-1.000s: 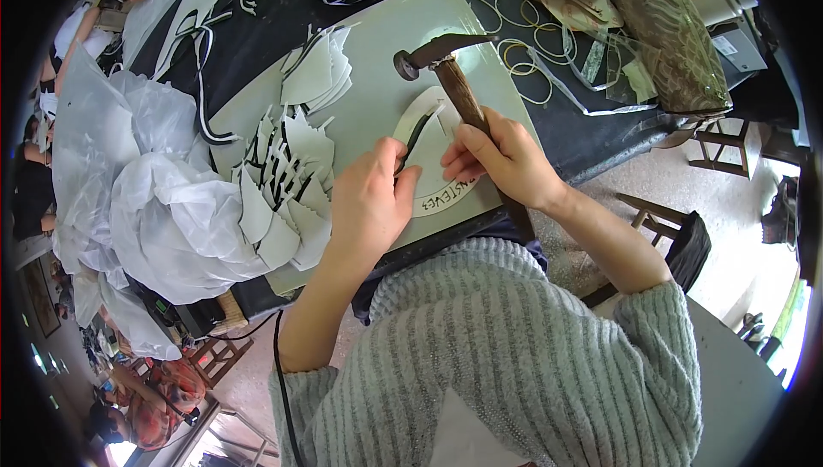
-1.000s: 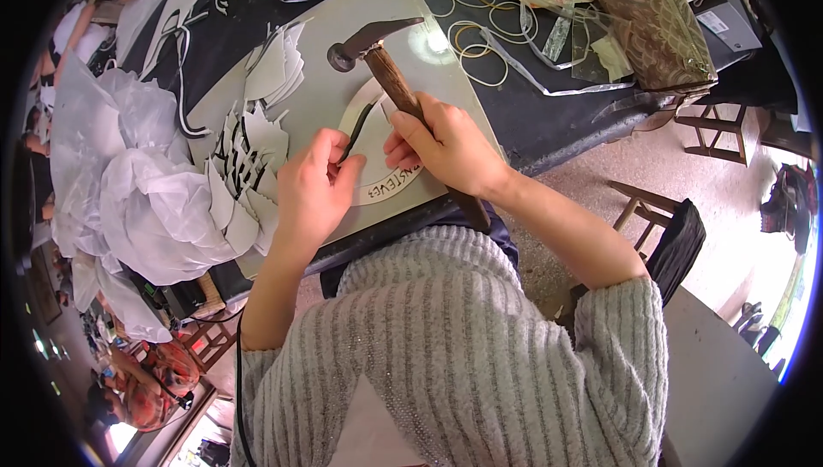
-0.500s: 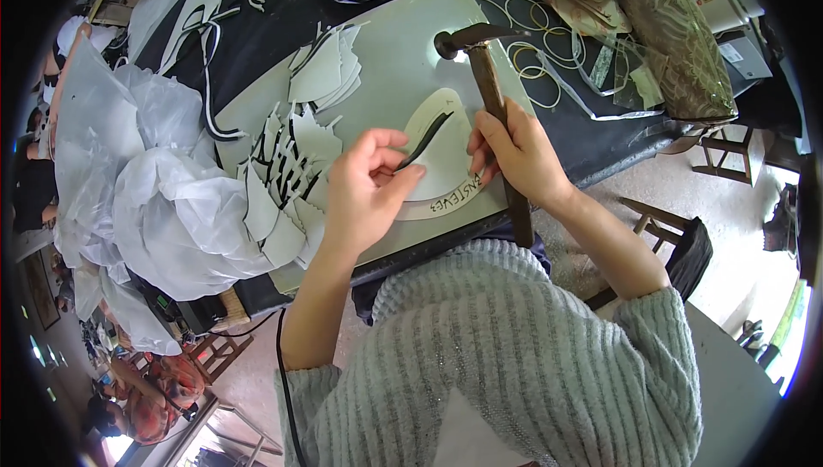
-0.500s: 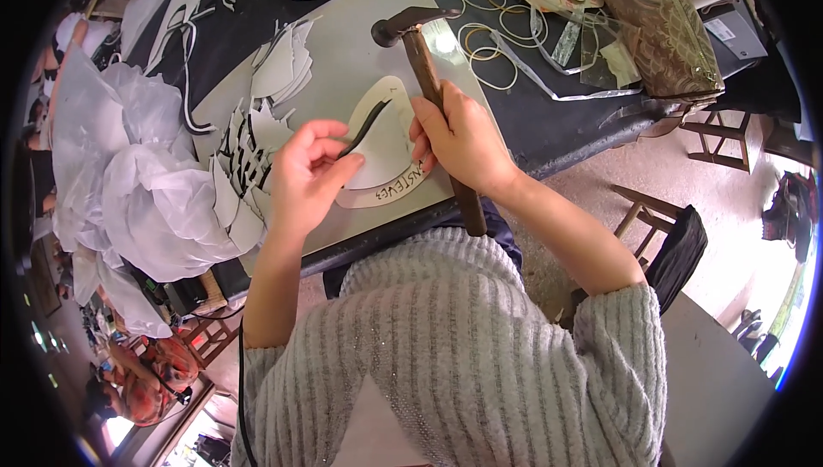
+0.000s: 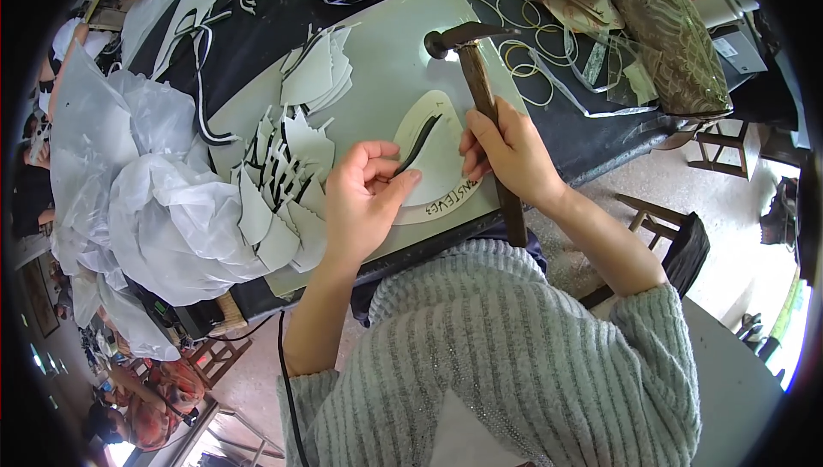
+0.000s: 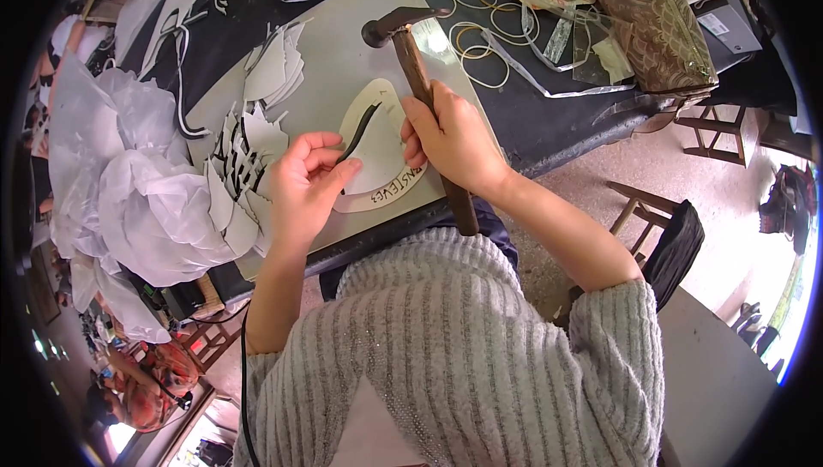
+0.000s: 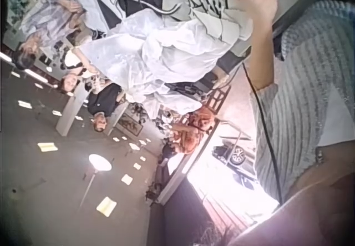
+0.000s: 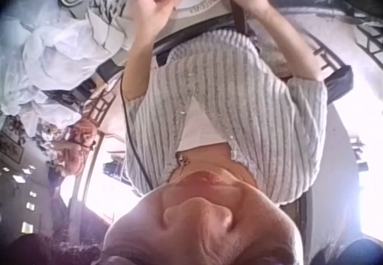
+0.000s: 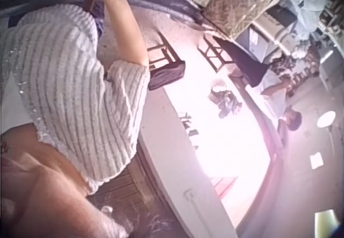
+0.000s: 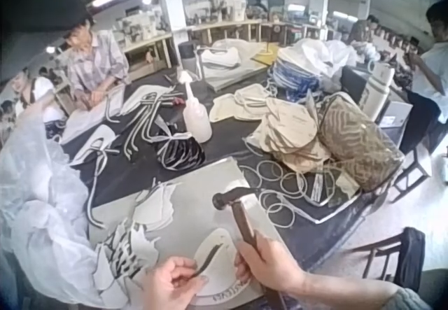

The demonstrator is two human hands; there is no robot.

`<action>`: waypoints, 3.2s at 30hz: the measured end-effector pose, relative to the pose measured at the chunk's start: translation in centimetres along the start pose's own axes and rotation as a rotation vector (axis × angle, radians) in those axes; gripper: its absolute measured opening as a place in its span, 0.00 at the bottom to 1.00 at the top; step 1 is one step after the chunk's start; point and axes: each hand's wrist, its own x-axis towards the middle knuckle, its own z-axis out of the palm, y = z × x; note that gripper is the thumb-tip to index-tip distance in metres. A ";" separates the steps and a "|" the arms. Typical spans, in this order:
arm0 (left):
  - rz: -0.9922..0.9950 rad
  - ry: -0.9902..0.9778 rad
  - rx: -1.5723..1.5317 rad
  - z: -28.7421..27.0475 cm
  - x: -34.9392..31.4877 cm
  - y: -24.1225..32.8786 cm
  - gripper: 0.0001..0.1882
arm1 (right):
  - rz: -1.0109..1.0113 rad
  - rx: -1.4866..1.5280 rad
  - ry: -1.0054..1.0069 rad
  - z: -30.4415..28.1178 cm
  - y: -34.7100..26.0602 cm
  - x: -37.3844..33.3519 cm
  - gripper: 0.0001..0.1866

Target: The recorder uses a small hammer to shape and smooth a white fabric shoe component on a template.

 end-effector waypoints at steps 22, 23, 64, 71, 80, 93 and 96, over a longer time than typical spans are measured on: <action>0.147 0.018 0.475 -0.7 -1.2 1.4 0.17 | -0.063 -0.275 -0.245 -0.1 -0.5 -1.3 0.13; 0.069 -0.016 0.429 -0.9 -1.1 1.4 0.17 | -0.073 -0.282 -0.228 -0.1 -0.4 -1.4 0.13; 0.579 -0.205 0.949 2.7 -3.1 -1.8 0.52 | -0.123 -0.341 -0.164 -2.3 -2.0 -1.0 0.13; 0.697 -0.194 0.957 2.6 -2.5 -2.0 0.52 | -0.368 -0.738 -0.008 -4.8 -2.4 -0.8 0.14; 0.630 -0.246 1.006 1.0 -2.5 -0.9 0.43 | -0.450 -0.723 0.040 -3.7 -4.7 -0.9 0.11; 0.497 0.176 0.580 1.3 0.8 -0.2 0.07 | -0.364 -1.335 -0.144 -3.6 -3.7 -3.6 0.14; 0.487 0.133 0.680 1.8 1.4 -0.3 0.06 | -0.334 -1.401 -0.149 -3.3 -4.1 -3.5 0.16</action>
